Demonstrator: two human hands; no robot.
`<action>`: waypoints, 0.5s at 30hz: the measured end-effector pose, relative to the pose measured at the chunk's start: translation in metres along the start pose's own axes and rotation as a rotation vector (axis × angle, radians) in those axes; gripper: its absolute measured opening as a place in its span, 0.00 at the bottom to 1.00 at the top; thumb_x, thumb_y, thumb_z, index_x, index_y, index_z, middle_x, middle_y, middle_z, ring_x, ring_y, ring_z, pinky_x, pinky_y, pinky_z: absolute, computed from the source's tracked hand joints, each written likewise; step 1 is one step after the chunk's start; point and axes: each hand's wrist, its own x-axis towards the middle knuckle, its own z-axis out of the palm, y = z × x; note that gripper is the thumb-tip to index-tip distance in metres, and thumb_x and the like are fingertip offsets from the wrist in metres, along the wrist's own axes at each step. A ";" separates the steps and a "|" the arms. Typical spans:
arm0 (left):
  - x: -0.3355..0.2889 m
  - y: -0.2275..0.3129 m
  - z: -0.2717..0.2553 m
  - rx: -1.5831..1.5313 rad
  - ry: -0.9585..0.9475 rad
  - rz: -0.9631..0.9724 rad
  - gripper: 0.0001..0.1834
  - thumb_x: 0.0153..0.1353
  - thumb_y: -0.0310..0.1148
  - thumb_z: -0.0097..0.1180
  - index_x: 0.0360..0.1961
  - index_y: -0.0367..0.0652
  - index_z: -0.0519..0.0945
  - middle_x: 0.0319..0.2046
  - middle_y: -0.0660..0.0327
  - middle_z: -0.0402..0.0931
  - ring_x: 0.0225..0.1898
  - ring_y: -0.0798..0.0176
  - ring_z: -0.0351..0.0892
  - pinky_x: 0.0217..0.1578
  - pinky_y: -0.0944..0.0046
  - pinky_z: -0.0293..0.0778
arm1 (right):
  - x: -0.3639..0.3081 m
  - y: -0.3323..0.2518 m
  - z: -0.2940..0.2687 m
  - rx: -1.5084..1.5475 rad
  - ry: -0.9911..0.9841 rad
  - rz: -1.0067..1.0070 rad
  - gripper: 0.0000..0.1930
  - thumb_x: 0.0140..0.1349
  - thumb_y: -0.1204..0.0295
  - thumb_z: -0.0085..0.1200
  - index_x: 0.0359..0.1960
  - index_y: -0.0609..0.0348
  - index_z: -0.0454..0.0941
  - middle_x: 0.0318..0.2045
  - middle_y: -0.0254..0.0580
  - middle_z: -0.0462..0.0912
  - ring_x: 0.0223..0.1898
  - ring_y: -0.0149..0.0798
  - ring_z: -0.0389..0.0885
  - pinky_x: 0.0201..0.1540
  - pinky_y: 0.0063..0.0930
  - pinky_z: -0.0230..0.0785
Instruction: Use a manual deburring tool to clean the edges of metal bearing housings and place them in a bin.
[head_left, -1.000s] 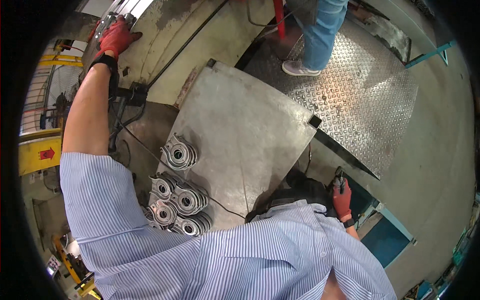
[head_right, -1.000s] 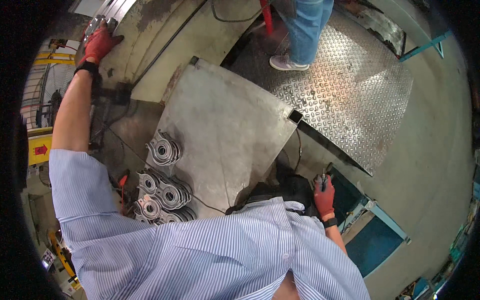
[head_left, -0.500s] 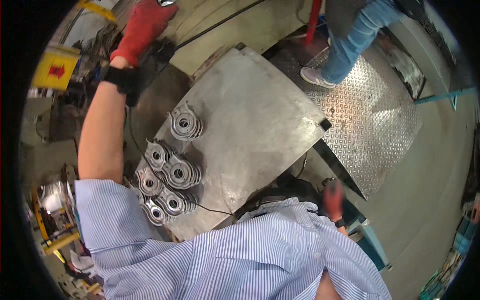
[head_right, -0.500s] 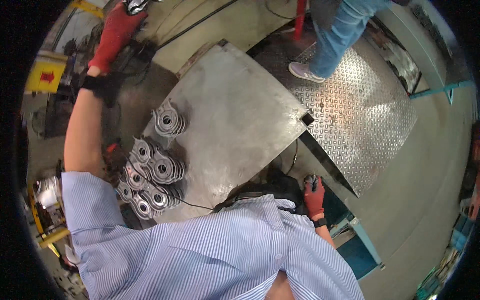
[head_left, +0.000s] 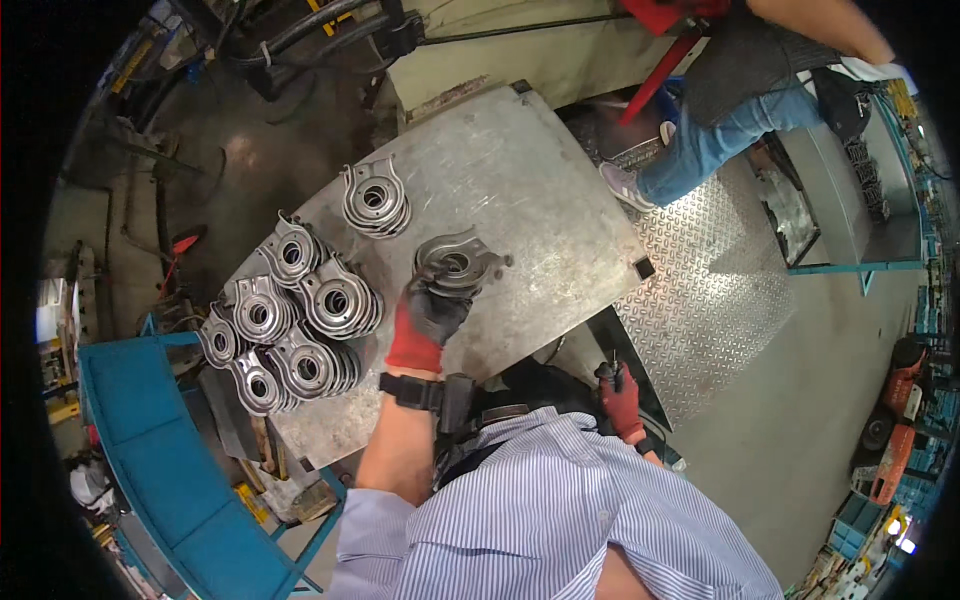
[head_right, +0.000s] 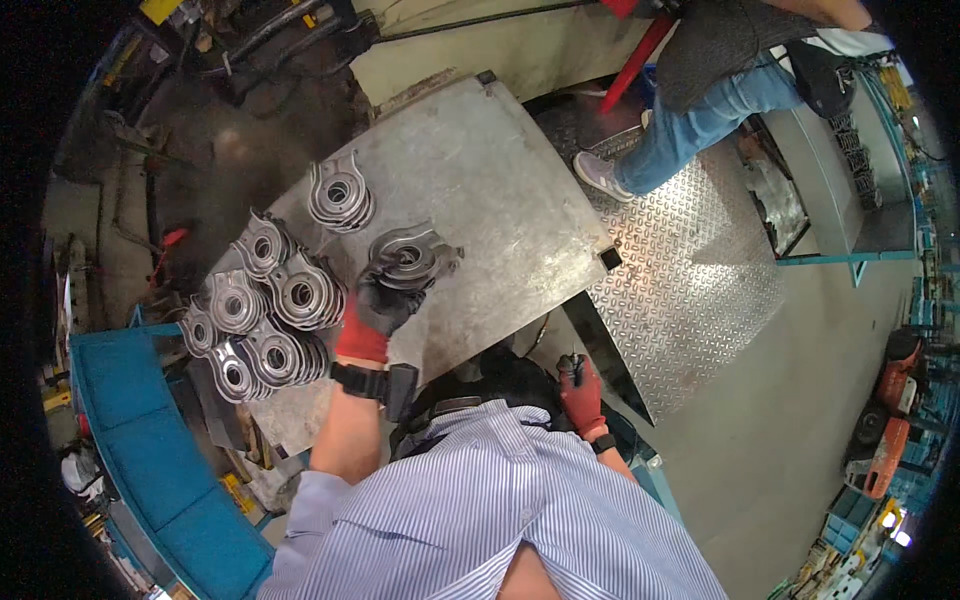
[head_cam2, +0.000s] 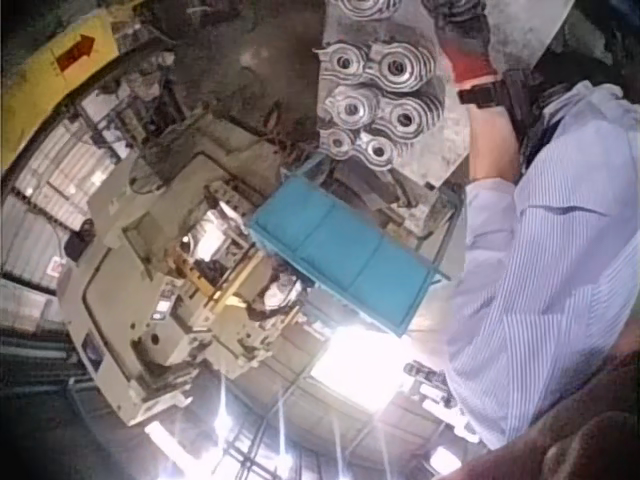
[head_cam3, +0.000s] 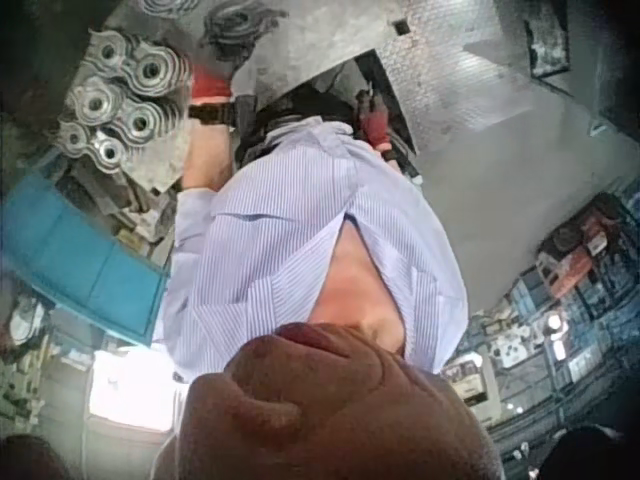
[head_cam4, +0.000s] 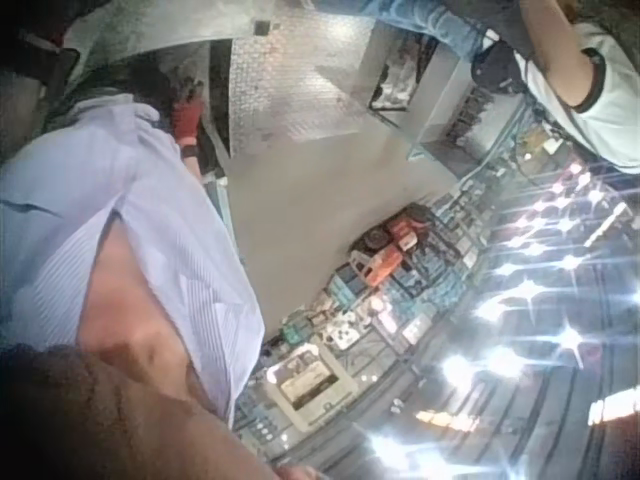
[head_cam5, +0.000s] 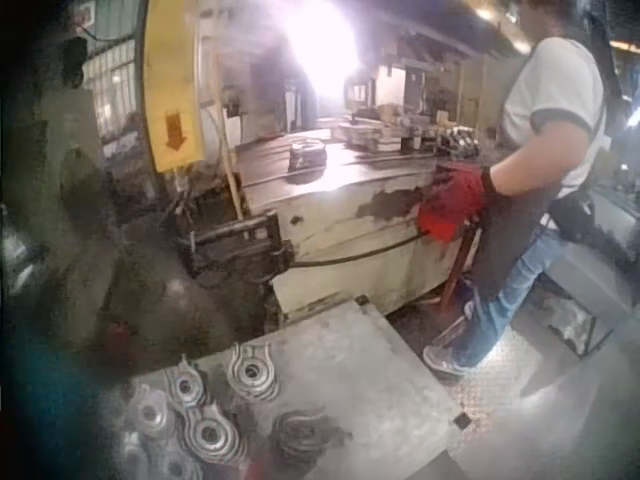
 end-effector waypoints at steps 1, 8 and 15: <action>0.004 -0.012 -0.008 -0.079 0.014 0.099 0.13 0.57 0.28 0.48 0.44 0.37 0.73 0.41 0.56 0.76 0.43 0.60 0.76 0.46 0.62 0.73 | -0.002 0.000 0.001 0.019 -0.013 -0.010 0.20 0.56 0.65 0.53 0.43 0.70 0.68 0.26 0.61 0.76 0.30 0.60 0.76 0.30 0.44 0.66; -0.008 -0.068 -0.061 -0.088 0.219 0.007 0.16 0.61 0.33 0.48 0.47 0.37 0.70 0.43 0.53 0.74 0.43 0.57 0.76 0.45 0.63 0.73 | -0.013 -0.009 0.000 -0.052 -0.009 0.023 0.20 0.55 0.66 0.54 0.43 0.69 0.68 0.28 0.62 0.76 0.31 0.60 0.76 0.30 0.45 0.66; -0.061 -0.032 -0.037 1.166 0.256 0.017 0.21 0.56 0.43 0.55 0.43 0.36 0.71 0.36 0.52 0.76 0.39 0.53 0.77 0.40 0.59 0.73 | -0.013 -0.025 0.013 -0.016 -0.078 0.024 0.18 0.56 0.68 0.53 0.45 0.65 0.67 0.27 0.60 0.77 0.32 0.60 0.75 0.31 0.45 0.66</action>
